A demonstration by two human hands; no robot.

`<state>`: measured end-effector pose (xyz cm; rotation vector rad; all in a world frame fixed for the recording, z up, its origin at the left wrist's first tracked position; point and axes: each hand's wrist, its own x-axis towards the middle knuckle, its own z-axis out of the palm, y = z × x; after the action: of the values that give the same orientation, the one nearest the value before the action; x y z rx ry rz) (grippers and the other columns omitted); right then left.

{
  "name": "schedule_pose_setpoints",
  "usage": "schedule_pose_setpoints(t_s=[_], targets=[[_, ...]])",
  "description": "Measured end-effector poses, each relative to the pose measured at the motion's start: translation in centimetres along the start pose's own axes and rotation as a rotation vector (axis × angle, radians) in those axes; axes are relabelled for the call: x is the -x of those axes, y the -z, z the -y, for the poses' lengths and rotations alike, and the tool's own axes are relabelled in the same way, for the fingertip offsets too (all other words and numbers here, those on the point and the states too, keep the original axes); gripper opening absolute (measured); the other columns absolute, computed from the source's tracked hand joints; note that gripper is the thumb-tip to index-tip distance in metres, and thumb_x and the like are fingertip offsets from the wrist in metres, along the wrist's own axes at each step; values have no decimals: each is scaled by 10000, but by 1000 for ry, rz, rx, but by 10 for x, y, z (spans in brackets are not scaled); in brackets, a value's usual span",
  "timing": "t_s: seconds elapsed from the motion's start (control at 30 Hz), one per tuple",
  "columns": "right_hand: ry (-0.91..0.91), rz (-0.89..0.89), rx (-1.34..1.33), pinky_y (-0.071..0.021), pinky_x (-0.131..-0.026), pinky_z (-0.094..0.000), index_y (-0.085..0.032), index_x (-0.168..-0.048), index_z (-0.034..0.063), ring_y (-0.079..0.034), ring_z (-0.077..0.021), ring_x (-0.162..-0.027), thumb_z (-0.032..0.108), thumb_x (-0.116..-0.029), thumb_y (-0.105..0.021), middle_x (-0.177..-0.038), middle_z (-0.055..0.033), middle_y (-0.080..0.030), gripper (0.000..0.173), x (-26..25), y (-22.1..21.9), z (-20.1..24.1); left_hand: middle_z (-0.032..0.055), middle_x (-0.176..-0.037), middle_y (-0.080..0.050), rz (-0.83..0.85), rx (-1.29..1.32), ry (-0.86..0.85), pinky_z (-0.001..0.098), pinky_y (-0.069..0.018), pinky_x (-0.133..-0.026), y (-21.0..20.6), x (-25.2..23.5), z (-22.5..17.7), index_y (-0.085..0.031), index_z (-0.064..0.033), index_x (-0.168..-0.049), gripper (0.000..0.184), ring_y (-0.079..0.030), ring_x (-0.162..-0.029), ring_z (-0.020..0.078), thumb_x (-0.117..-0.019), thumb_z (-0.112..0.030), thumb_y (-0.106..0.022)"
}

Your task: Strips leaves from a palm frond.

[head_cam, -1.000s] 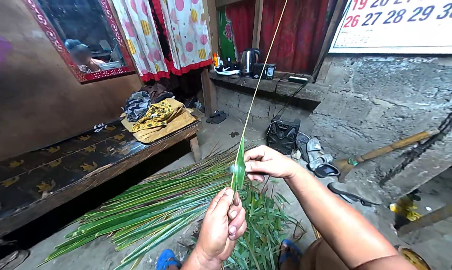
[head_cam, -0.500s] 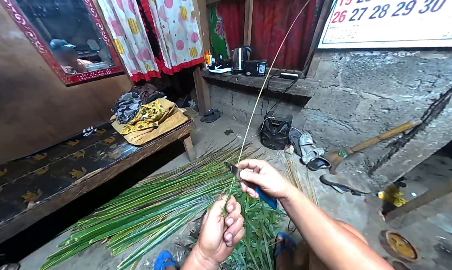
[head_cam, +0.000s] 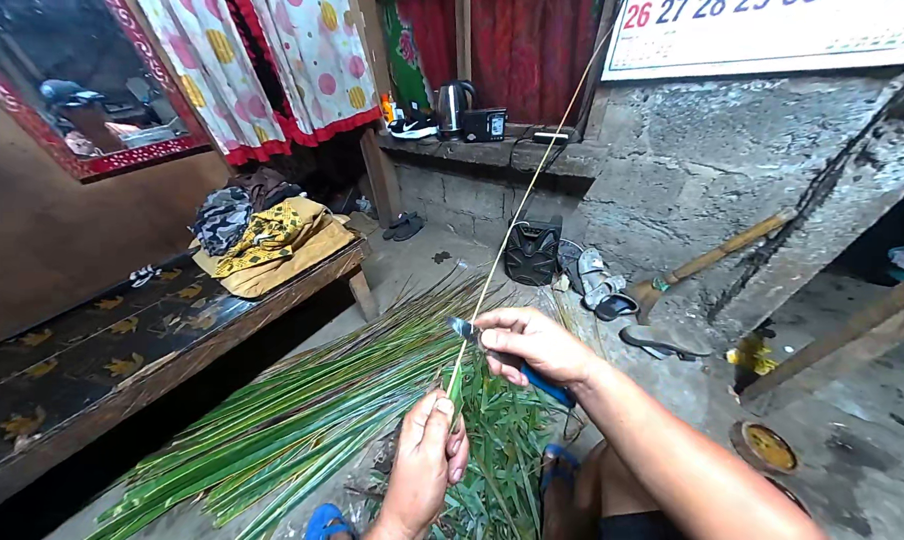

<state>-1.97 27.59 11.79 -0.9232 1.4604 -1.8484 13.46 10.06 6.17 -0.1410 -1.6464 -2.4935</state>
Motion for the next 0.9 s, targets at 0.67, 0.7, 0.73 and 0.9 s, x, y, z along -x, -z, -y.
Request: schedule_pose_setpoints(t_s=[0.67,0.7,0.73,0.9], targets=[[19,20,-36,-511,-470,-218,-602,-1345,70,-599,-78,-531,202,-1028,-581,-770,-24,-682,344,5,4,5,-74,-588,-446,327,752,331,182,-360,-398,-8,24,-18,-610,-145,-839,300,-428,-424,32,-1055,-306,-480],[27,44,-75,-511,-467,-218,-616,-1330,63,-601,-78,-527,191,-1036,-582,-766,-30,-689,323,9,-2,-4,-80,-580,-439,328,790,341,179,-358,-395,-9,24,-18,-613,-148,-837,291,-427,-420,29,-1049,-304,-490],[44,37,-103,-513,-464,-218,-622,-1324,59,-604,-78,-523,179,-1041,-577,-760,-30,-691,310,13,-4,-8,-84,-573,-433,321,812,353,176,-352,-389,-11,26,-17,-615,-153,-825,283,-424,-415,26,-1040,-295,-498],[102,-96,-115,-512,-471,-201,-598,-1323,54,-599,-77,-532,140,-1043,-536,-768,-28,-665,299,15,21,18,-95,-561,-424,329,808,429,173,-321,-361,-19,49,-5,-616,-170,-787,274,-400,-391,23,-1018,-285,-527]])
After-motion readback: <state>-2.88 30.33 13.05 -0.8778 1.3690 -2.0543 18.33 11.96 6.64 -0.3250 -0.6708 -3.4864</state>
